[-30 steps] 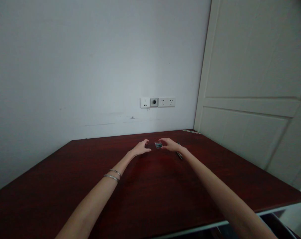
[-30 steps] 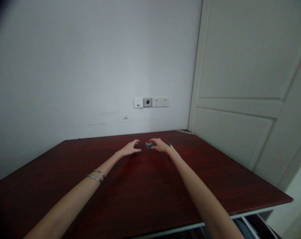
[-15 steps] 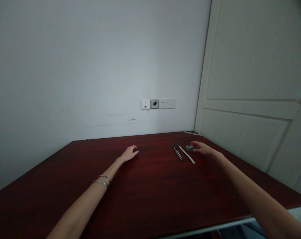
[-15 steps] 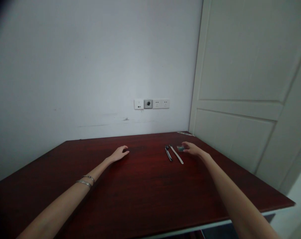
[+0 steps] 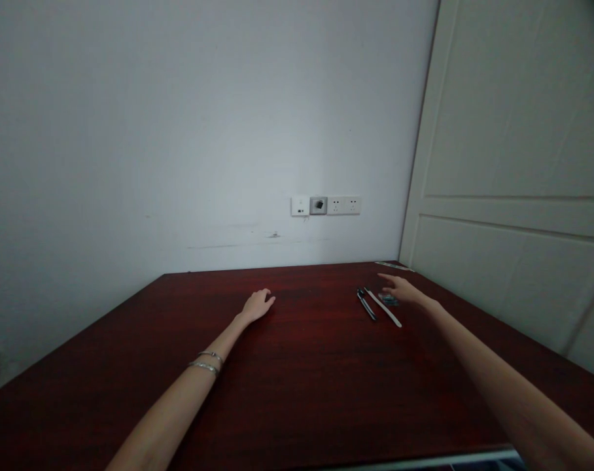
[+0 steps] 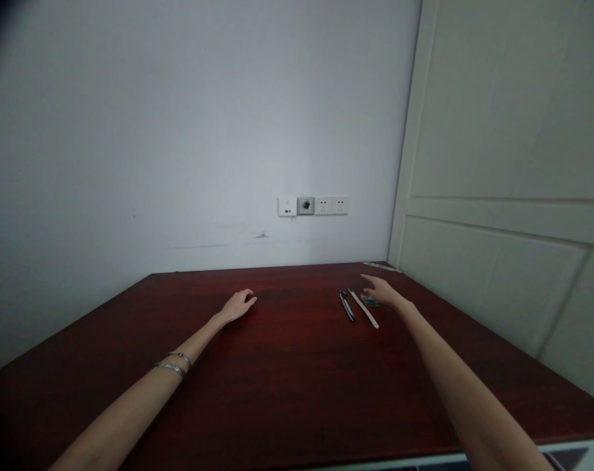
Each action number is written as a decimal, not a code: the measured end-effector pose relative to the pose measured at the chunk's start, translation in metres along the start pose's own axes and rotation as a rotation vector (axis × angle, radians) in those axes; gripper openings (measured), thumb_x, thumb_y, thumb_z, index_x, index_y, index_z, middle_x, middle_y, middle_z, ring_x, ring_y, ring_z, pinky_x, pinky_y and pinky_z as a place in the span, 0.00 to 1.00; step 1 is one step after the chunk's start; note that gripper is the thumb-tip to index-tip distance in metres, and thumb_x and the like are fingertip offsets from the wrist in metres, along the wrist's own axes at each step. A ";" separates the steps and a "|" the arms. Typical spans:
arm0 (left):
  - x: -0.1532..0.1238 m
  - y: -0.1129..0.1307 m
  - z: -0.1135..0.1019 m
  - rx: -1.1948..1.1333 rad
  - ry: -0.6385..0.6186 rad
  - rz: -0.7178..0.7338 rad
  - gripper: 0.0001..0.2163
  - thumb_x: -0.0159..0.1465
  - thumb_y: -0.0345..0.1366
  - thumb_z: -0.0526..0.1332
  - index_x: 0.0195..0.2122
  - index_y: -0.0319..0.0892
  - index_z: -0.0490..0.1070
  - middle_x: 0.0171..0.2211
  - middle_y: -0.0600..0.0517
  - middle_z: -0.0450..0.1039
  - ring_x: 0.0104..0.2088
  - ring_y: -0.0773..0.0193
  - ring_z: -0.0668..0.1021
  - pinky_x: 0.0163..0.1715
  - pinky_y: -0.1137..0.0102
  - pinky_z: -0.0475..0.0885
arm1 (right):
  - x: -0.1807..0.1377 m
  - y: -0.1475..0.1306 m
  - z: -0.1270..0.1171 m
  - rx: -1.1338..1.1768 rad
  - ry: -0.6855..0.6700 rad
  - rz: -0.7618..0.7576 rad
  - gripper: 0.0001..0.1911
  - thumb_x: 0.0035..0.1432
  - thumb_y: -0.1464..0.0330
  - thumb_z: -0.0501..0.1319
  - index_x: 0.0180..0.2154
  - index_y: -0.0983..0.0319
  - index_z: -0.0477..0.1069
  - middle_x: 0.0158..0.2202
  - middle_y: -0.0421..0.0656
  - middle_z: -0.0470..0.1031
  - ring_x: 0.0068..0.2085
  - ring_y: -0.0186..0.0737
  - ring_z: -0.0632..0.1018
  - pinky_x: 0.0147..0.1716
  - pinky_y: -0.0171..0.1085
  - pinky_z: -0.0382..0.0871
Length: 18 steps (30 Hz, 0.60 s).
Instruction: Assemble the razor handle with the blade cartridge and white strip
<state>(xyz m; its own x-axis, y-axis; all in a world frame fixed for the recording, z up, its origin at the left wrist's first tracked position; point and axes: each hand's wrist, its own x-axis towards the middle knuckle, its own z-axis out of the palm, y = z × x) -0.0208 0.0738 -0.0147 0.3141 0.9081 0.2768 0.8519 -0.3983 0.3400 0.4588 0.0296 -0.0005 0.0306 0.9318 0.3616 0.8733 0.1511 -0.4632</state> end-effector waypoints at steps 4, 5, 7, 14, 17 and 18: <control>-0.010 -0.005 -0.003 0.009 -0.021 -0.010 0.18 0.61 0.43 0.51 0.47 0.38 0.66 0.48 0.43 0.69 0.49 0.56 0.71 0.48 0.66 0.63 | 0.022 -0.055 0.026 -0.010 0.103 -0.072 0.24 0.53 0.72 0.53 0.53 0.66 0.65 0.49 0.51 0.71 0.49 0.48 0.72 0.51 0.45 0.63; -0.012 -0.006 -0.003 0.012 -0.024 0.006 0.18 0.61 0.42 0.51 0.48 0.38 0.66 0.49 0.43 0.69 0.50 0.56 0.70 0.49 0.66 0.63 | 0.026 -0.071 0.037 0.001 0.113 -0.077 0.23 0.54 0.72 0.52 0.53 0.66 0.65 0.49 0.51 0.71 0.49 0.48 0.72 0.51 0.45 0.63; -0.018 -0.007 -0.002 0.025 -0.024 0.040 0.18 0.61 0.41 0.52 0.48 0.37 0.66 0.50 0.43 0.68 0.52 0.55 0.68 0.53 0.65 0.59 | 0.031 -0.105 0.062 0.043 0.116 -0.083 0.23 0.55 0.71 0.51 0.53 0.67 0.65 0.50 0.52 0.70 0.51 0.47 0.71 0.52 0.44 0.62; -0.027 -0.011 0.002 0.029 -0.043 0.067 0.19 0.62 0.42 0.49 0.49 0.37 0.66 0.54 0.42 0.64 0.59 0.55 0.59 0.58 0.62 0.50 | 0.011 -0.196 0.140 0.013 -0.057 -0.198 0.21 0.58 0.68 0.51 0.53 0.68 0.64 0.54 0.53 0.66 0.55 0.48 0.66 0.53 0.45 0.59; -0.028 -0.011 0.003 0.048 -0.035 0.076 0.20 0.63 0.42 0.48 0.50 0.36 0.66 0.55 0.41 0.63 0.59 0.55 0.59 0.58 0.63 0.49 | -0.004 -0.211 0.152 -0.092 -0.091 -0.228 0.18 0.58 0.66 0.51 0.49 0.63 0.68 0.54 0.50 0.66 0.54 0.50 0.66 0.51 0.47 0.61; -0.029 -0.011 0.003 0.050 -0.034 0.075 0.20 0.63 0.42 0.48 0.50 0.36 0.66 0.55 0.40 0.63 0.59 0.55 0.59 0.58 0.63 0.49 | -0.008 -0.213 0.153 -0.117 -0.094 -0.230 0.18 0.59 0.66 0.51 0.48 0.61 0.69 0.54 0.49 0.67 0.54 0.50 0.66 0.50 0.47 0.61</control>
<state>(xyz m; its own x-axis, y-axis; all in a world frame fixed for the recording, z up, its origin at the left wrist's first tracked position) -0.0377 0.0527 -0.0292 0.3910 0.8801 0.2692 0.8450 -0.4592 0.2740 0.1978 0.0405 -0.0282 -0.2155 0.9048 0.3674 0.9026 0.3282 -0.2787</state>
